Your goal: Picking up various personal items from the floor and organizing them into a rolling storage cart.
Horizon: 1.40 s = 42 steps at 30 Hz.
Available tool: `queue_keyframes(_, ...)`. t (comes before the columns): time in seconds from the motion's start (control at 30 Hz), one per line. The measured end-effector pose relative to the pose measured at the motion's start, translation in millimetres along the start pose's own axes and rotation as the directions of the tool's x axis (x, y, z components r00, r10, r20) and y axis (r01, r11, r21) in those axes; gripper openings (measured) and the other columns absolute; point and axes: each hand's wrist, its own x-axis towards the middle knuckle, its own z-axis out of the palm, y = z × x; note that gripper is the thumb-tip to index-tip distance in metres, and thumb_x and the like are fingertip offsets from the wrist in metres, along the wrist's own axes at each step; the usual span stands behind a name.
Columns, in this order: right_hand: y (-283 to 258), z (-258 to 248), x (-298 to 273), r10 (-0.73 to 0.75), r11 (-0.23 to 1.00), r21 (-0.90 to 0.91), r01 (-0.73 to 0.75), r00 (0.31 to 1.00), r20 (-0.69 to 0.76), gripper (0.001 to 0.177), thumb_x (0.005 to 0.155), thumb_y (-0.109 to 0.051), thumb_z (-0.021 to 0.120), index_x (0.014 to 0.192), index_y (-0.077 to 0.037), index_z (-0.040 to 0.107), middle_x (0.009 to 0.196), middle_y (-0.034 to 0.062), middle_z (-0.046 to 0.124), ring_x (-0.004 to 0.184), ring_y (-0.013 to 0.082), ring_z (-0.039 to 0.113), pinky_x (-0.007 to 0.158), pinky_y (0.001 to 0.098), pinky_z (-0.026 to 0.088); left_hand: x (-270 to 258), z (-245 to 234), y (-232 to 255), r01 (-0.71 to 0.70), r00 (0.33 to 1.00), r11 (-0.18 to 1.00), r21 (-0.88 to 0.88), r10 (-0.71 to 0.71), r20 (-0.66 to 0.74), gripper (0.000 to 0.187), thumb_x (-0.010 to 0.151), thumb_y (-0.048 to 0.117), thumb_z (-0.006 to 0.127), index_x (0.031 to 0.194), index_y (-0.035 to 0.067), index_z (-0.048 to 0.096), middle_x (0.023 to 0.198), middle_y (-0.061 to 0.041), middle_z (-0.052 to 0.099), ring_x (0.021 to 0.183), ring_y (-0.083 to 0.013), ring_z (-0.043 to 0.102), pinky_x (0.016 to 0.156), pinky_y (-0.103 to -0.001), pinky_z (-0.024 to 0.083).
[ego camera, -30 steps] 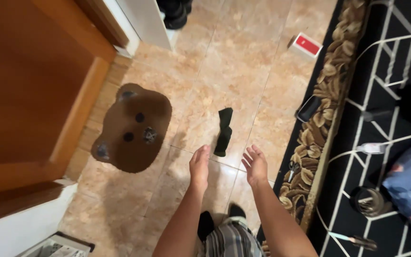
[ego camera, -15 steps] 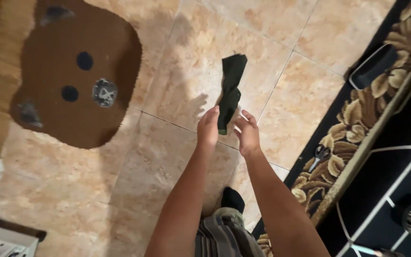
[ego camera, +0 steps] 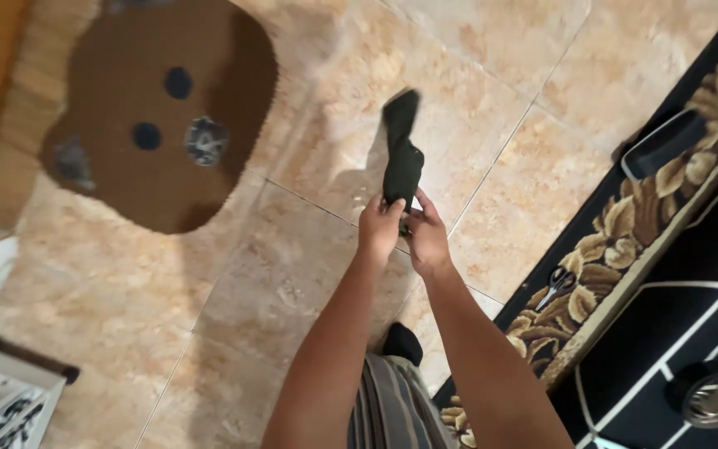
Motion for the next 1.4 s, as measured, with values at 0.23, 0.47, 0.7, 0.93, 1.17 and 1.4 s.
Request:
queue_keyframes(0.23, -52.4, 76.5, -97.3, -0.001, 0.995, -0.095, 0.008, 0.997, 0.081, 0.067, 0.092, 0.009, 0.052, 0.156, -0.011, 0.043, 0.113, 0.0090, 0.065, 0.096, 0.0179, 0.063, 0.077, 0.0325, 0.053, -76.0, -35.4, 86.9, 0.009, 0.965, 0.993, 0.114, 0.022, -0.263, 0.031, 0.082, 0.012, 0.075, 0.109, -0.003, 0.071, 0.093, -0.014, 0.077, 0.081, -0.0196, 0.072, 0.073, -0.034, 0.055)
queue_keyframes(0.47, -91.9, 150.3, -185.3, 0.027, 0.980, -0.200, 0.005, 0.987, 0.158, 0.057, 0.094, 0.006, 0.054, 0.150, -0.010, 0.052, 0.107, 0.0084, 0.065, 0.095, 0.0166, 0.064, 0.082, 0.0314, 0.056, -163.2, -90.7, 152.3, -0.038, 0.920, 0.991, 0.131, 0.086, -0.382, 0.026, 0.088, 0.010, 0.060, 0.106, -0.002, 0.074, 0.088, -0.018, 0.075, 0.078, -0.0275, 0.070, 0.072, -0.039, 0.054)
queue_keyframes(0.7, -128.6, 223.2, -228.9, -0.371, 0.197, -0.774, 0.602, 0.776, 0.510, 0.075, 0.081, 0.013, 0.060, 0.149, -0.018, 0.052, 0.132, 0.0169, 0.054, 0.106, 0.0282, 0.059, 0.088, 0.0382, 0.055, -227.4, -178.8, 181.8, -0.044, 0.916, 0.996, -0.079, 0.009, -0.402, 0.030, 0.090, 0.007, 0.053, 0.111, 0.001, 0.074, 0.086, -0.017, 0.073, 0.075, -0.0241, 0.066, 0.070, -0.037, 0.052)
queue_keyframes(0.93, -138.7, 336.3, -294.8, -0.337, -0.285, -0.491, 0.823, 0.394, 0.855, 0.095, 0.069, 0.009, 0.071, 0.155, -0.018, 0.044, 0.156, 0.0241, 0.041, 0.123, 0.0400, 0.052, 0.106, 0.0466, 0.046, -331.0, -268.8, 250.8, 0.047, 0.925, 0.998, -0.030, -0.055, -0.376, 0.034, 0.093, 0.005, 0.045, 0.112, 0.002, 0.074, 0.088, -0.012, 0.072, 0.074, -0.0245, 0.065, 0.069, -0.037, 0.052)
queue_keyframes(1.17, -37.1, 365.3, -312.0, -0.175, -0.309, -0.300, 0.903, 0.256, 0.951, 0.020, 0.089, -0.013, 0.078, 0.107, -0.020, 0.073, 0.148, 0.0178, 0.055, 0.128, 0.0383, 0.051, 0.104, 0.0458, 0.046, -388.6, -347.9, 202.4, -0.032, 0.866, 0.939, -0.344, -0.146, -0.478, 0.033, 0.092, 0.004, 0.049, 0.115, 0.002, 0.071, 0.090, -0.011, 0.071, 0.080, -0.0232, 0.066, 0.073, -0.037, 0.052)
queue_keyframes(1.4, 114.8, 353.8, -368.4, 0.370, 0.559, -0.767, 0.315, 0.733, 0.571, 0.036, 0.105, -0.034, 0.055, 0.120, -0.007, 0.073, 0.114, 0.0094, 0.073, 0.100, 0.0211, 0.066, 0.090, 0.0372, 0.053, -422.3, -400.2, 99.0, -0.136, 0.722, 0.852, -0.506, -0.264, -0.639, 0.026, 0.092, 0.008, 0.057, 0.111, 0.000, 0.074, 0.087, -0.012, 0.072, 0.080, -0.0240, 0.067, 0.073, -0.039, 0.051)
